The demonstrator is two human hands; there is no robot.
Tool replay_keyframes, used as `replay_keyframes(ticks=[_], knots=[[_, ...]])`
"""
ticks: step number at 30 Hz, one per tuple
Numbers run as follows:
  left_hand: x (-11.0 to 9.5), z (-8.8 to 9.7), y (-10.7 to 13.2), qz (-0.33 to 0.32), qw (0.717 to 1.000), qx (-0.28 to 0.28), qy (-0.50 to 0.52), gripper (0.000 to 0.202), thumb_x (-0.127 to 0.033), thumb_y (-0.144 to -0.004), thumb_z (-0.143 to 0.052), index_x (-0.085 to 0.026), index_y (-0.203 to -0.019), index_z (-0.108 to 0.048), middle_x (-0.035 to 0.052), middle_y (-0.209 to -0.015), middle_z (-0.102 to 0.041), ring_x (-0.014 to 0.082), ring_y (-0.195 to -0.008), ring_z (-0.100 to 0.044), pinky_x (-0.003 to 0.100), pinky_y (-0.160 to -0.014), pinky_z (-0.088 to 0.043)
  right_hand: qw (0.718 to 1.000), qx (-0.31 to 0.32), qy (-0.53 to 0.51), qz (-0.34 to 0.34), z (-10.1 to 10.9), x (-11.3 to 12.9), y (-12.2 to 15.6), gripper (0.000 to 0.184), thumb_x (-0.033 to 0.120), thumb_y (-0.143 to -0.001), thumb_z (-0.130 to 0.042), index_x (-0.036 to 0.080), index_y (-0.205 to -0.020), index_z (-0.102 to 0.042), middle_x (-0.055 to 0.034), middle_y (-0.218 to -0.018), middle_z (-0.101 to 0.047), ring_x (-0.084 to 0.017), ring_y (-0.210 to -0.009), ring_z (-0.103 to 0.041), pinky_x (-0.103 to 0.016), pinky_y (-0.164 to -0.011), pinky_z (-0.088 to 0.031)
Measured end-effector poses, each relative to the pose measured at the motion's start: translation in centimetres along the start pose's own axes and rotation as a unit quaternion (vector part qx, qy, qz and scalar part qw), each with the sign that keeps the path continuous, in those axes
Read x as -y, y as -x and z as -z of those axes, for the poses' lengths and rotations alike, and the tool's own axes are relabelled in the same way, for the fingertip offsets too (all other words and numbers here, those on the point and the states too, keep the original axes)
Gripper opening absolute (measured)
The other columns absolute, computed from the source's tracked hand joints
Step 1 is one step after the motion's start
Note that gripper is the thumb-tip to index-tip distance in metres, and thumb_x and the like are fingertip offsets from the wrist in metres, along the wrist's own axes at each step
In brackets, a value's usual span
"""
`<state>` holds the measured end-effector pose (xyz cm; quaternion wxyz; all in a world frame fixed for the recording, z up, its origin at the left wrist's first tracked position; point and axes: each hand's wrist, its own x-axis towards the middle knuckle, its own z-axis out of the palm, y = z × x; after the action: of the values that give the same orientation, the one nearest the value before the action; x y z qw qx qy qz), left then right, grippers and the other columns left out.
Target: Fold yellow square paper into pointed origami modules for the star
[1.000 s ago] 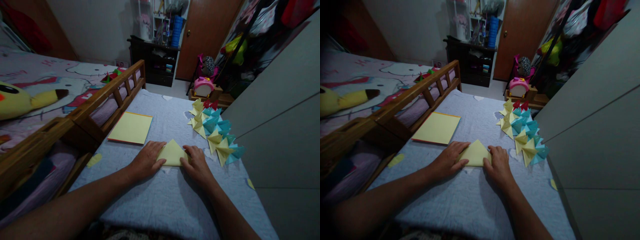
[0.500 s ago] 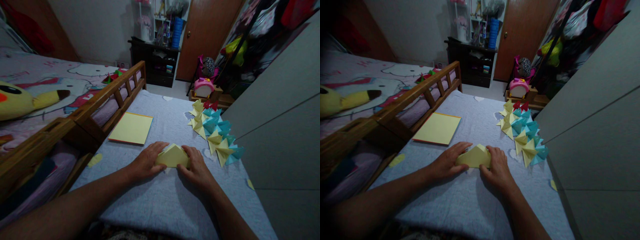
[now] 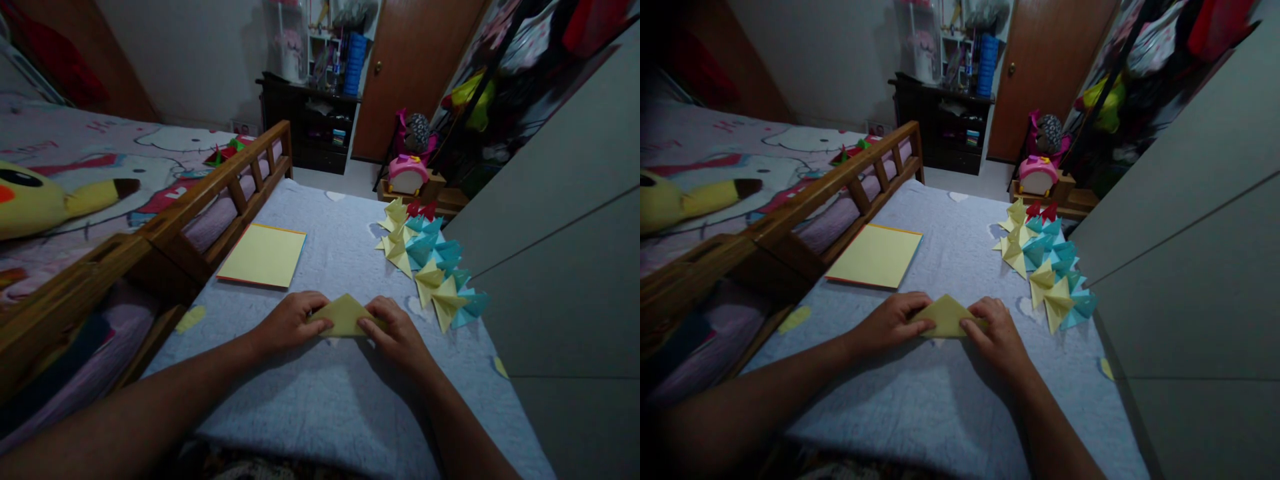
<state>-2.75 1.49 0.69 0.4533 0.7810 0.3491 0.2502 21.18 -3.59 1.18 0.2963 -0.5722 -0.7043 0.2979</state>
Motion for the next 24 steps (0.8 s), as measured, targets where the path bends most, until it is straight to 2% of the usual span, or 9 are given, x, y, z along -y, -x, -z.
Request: replay_keyframes(ticks=[2,4,7,11,16,21,24], knots=[[-0.3,0.1,-0.1,0.006,1.000,0.001,-0.006,0.021,-0.030,-0.089,-0.054,-0.017,-0.075,-0.064,0.0028,-0.074,-0.060,0.0155,-0.071,-0.055,0.030,-0.066,-0.044,1.000,0.002,-0.014,0.006,0.1,0.1,-0.1,0.020,0.033,-0.091,-0.053,0.022,-0.076,-0.060,-0.0036,-0.081,-0.060,-0.021,-0.084,-0.055,-0.035,-0.079,-0.042],[-0.4,0.2,-0.1,0.026,0.999,0.002,0.020,0.027,-0.033,-0.090,-0.053,-0.017,-0.071,-0.062,0.0009,-0.067,-0.055,0.0134,-0.064,-0.050,0.028,-0.059,-0.039,1.000,0.005,-0.028,0.003,0.1,0.1,-0.2,0.021,0.033,-0.091,-0.052,0.022,-0.074,-0.058,-0.0026,-0.078,-0.058,-0.019,-0.080,-0.054,-0.033,-0.076,-0.041],[-0.3,0.2,-0.1,0.074,0.993,0.020,0.090,0.030,-0.041,-0.089,-0.055,-0.016,-0.073,-0.063,-0.0005,-0.064,-0.053,0.0114,-0.059,-0.045,0.025,-0.054,-0.032,0.999,0.016,-0.047,-0.011,0.2,0.2,-0.2,0.020,0.032,-0.090,-0.053,0.022,-0.073,-0.057,-0.0014,-0.075,-0.056,-0.018,-0.076,-0.053,-0.031,-0.072,-0.040],[0.0,0.2,-0.2,0.128,0.975,0.047,0.176,0.035,-0.048,-0.085,-0.060,-0.014,-0.080,-0.065,0.0000,-0.065,-0.054,0.0098,-0.057,-0.043,0.023,-0.052,-0.030,0.996,0.037,-0.073,-0.036,0.2,0.1,-0.2,0.017,0.032,-0.087,-0.055,0.021,-0.075,-0.056,-0.0010,-0.075,-0.055,-0.017,-0.076,-0.052,-0.030,-0.070,-0.039],[0.4,0.4,-0.3,0.136,0.974,0.053,0.171,0.040,-0.052,-0.085,-0.061,-0.013,-0.075,-0.065,-0.0010,-0.063,-0.050,0.0092,-0.056,-0.040,0.023,-0.051,-0.027,0.991,0.075,-0.098,-0.051,0.5,0.2,-0.3,0.016,0.036,-0.085,-0.056,0.020,-0.081,-0.058,-0.0017,-0.078,-0.056,-0.017,-0.074,-0.052,-0.030,-0.067,-0.039],[0.7,0.4,-0.2,0.137,0.974,0.072,0.167,0.038,-0.050,-0.084,-0.064,-0.013,-0.077,-0.066,-0.0016,-0.063,-0.049,0.0092,-0.056,-0.039,0.023,-0.051,-0.026,0.983,0.126,-0.117,-0.058,1.5,0.9,-0.3,0.030,0.047,-0.087,-0.058,0.018,-0.089,-0.064,-0.0025,-0.080,-0.059,-0.016,-0.072,-0.053,-0.029,-0.064,-0.039],[0.7,0.4,-0.1,0.126,0.972,0.091,0.179,0.036,-0.049,-0.083,-0.065,-0.014,-0.076,-0.065,-0.0015,-0.064,-0.050,0.0093,-0.057,-0.040,0.023,-0.051,-0.026,0.978,0.135,-0.143,-0.074,1.5,1.0,-0.3,0.037,0.053,-0.091,-0.053,0.019,-0.081,-0.062,0.0000,-0.072,-0.054,-0.013,-0.064,-0.048,-0.026,-0.058,-0.036]])
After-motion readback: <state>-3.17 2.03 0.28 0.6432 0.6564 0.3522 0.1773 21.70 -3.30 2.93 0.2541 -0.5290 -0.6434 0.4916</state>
